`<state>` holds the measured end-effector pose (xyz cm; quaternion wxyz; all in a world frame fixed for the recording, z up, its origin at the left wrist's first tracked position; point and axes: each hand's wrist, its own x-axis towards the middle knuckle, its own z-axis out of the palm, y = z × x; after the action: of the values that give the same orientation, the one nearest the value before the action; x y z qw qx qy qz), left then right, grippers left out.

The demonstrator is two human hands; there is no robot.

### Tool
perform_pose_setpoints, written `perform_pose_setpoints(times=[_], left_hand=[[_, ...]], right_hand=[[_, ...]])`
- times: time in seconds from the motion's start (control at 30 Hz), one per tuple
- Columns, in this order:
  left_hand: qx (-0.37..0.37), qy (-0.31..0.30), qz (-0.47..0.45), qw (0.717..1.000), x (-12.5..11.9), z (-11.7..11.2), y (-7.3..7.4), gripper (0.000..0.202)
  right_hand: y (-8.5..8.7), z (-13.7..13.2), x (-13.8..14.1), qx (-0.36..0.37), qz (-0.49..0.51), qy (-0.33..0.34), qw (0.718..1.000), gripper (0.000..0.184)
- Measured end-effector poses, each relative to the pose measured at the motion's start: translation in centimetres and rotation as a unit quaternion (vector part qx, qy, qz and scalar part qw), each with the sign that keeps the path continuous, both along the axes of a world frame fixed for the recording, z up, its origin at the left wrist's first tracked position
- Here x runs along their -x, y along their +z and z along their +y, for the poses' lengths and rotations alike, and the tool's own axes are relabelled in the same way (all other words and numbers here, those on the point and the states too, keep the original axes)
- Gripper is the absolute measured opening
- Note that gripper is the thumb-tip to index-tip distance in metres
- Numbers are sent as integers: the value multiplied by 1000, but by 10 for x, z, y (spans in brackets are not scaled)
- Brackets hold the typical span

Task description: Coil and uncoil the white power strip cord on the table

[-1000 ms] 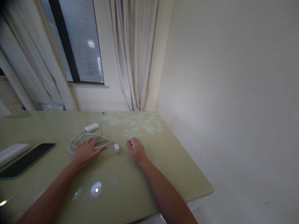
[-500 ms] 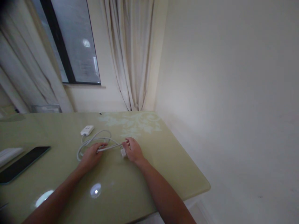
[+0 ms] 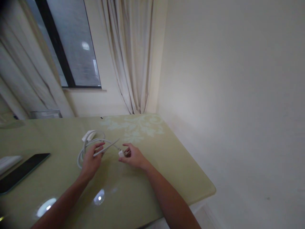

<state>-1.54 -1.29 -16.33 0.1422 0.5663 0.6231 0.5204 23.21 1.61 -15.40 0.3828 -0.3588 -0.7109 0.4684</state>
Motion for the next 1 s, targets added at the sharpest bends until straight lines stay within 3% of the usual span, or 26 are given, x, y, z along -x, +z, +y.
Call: perform_pose_setpoints(times=[0.2, 0.33, 0.43, 0.53, 0.63, 0.7, 0.77, 0.87, 1.0], left_hand=[[30, -50, 11, 998, -34, 17, 9, 39], [69, -158, 66, 983, -75, 34, 14, 42], [109, -258, 108, 954, -97, 38, 21, 48], [134, -342, 145, 919, -99, 37, 32, 54], [149, -394, 163, 892, -82, 43, 48, 51], [147, -382, 175, 896, -64, 52, 56, 38], [116, -283, 196, 932, -48, 63, 57, 34], [113, -179, 207, 955, -34, 77, 46, 35], [140, -183, 208, 951, -31, 84, 29, 26]], right_hand=[[23, 11, 0, 24, 230, -103, 967, 53], [27, 12, -4, 24, 300, -177, 937, 50], [22, 14, -8, 40, 311, -223, 923, 49], [14, 17, -12, 78, 332, -276, 899, 49], [7, 20, -15, 139, 363, -320, 864, 50], [6, 21, -14, 169, 377, -341, 845, 51], [7, 19, -13, 182, 388, -340, 837, 53], [14, 15, -11, 190, 405, -282, 849, 53], [21, 10, -11, 203, 406, -213, 865, 56]])
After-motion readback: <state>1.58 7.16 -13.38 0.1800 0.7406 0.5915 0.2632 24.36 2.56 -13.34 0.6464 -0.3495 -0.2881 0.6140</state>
